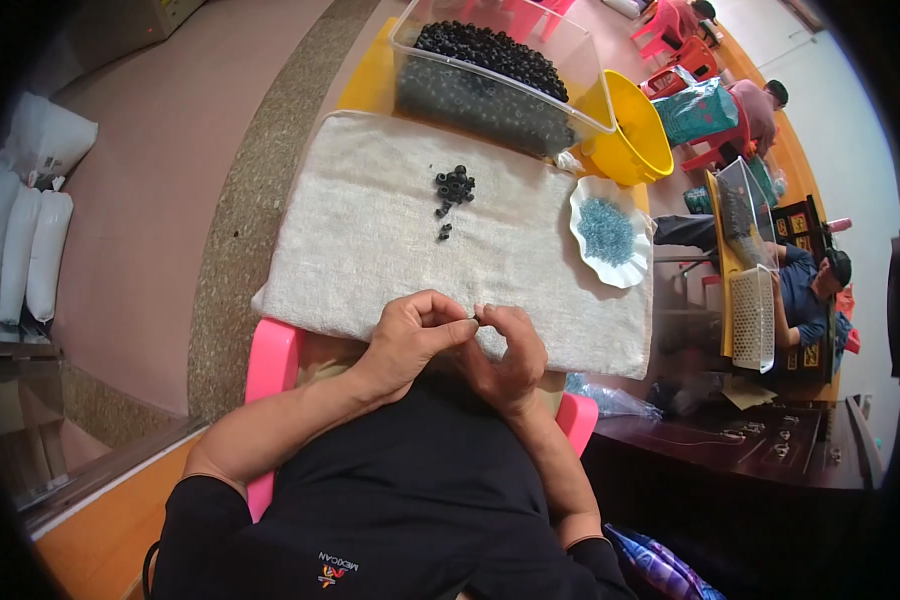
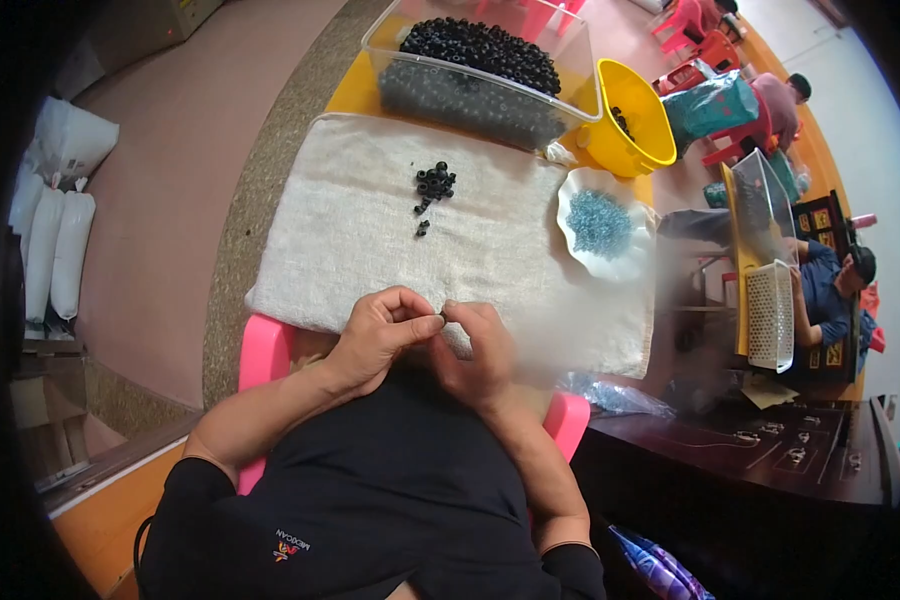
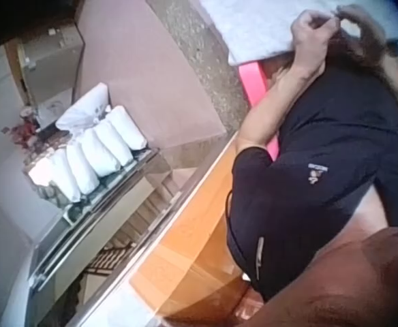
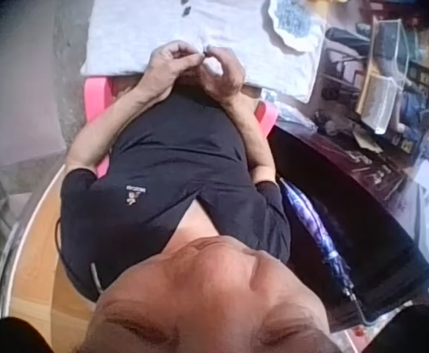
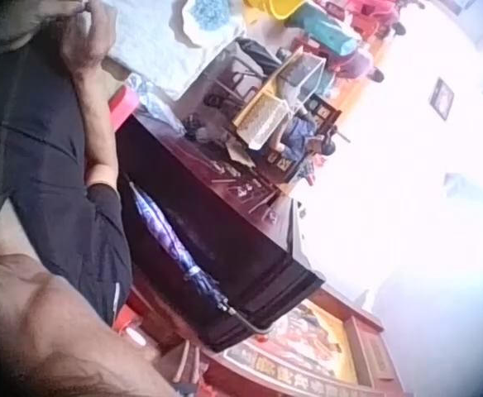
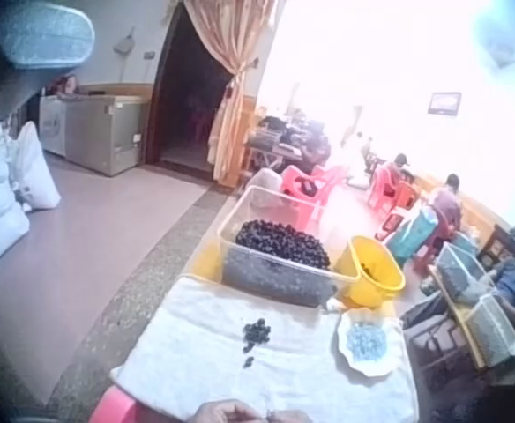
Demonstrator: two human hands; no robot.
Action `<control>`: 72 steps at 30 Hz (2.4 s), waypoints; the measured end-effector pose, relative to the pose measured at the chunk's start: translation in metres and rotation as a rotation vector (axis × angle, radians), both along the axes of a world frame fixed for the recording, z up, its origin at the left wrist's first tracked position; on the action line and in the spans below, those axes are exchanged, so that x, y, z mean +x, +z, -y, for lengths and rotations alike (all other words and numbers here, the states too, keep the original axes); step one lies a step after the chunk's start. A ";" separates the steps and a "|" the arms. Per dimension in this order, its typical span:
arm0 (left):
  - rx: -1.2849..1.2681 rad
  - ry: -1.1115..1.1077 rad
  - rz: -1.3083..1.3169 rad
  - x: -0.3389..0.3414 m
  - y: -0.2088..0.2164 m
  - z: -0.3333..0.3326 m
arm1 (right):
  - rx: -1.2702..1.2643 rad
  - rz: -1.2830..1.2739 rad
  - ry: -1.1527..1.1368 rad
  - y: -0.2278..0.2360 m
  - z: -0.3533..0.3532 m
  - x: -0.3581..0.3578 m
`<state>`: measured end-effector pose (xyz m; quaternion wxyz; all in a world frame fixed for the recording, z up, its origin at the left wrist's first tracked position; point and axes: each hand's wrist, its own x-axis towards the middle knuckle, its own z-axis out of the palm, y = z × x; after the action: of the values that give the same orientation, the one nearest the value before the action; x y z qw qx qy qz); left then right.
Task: Sorting small black components from a container onto a white cloth.
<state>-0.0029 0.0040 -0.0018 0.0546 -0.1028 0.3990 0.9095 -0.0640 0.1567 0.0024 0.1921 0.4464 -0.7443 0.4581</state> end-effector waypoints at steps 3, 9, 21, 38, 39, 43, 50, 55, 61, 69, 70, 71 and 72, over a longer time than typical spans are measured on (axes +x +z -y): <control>-0.005 0.018 0.012 0.001 0.001 -0.003 | -0.009 -0.015 -0.016 0.001 -0.001 0.000; -0.036 0.008 0.027 0.003 0.001 -0.001 | 0.037 -0.038 -0.006 0.005 -0.002 0.001; -0.072 0.015 0.007 0.003 -0.001 -0.004 | 0.066 0.037 -0.140 0.028 -0.023 -0.031; -0.104 -0.009 0.015 0.003 0.001 0.003 | -0.030 0.376 -0.485 0.074 -0.051 -0.239; -0.132 -0.022 -0.004 0.003 0.002 0.003 | 0.005 0.278 -0.391 0.065 -0.045 -0.226; -0.123 -0.030 -0.009 0.001 0.001 0.001 | 0.151 0.263 -0.146 0.041 -0.007 -0.174; -0.073 -0.010 -0.006 0.004 -0.005 -0.001 | 0.541 0.249 -0.056 0.030 0.045 -0.144; -0.077 -0.003 -0.011 0.005 -0.002 0.001 | 0.556 0.151 -0.097 0.018 0.061 -0.142; -0.090 -0.009 -0.008 0.003 -0.003 0.000 | 0.590 0.131 -0.129 0.010 0.062 -0.143; -0.105 -0.014 -0.014 0.004 -0.004 -0.002 | 0.437 0.047 -0.011 0.021 0.068 -0.166; -0.106 -0.013 -0.013 0.005 -0.004 -0.002 | 0.436 0.048 -0.009 0.021 0.071 -0.169; -0.102 -0.009 -0.015 0.005 -0.005 -0.002 | 0.491 0.046 0.008 0.021 0.075 -0.171; -0.098 -0.005 -0.017 0.005 -0.005 -0.002 | 0.546 0.044 0.024 0.022 0.078 -0.173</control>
<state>0.0020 0.0061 -0.0069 0.0485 -0.0966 0.4437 0.8896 -0.2368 0.0786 0.0243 0.0430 0.4805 -0.8388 0.2525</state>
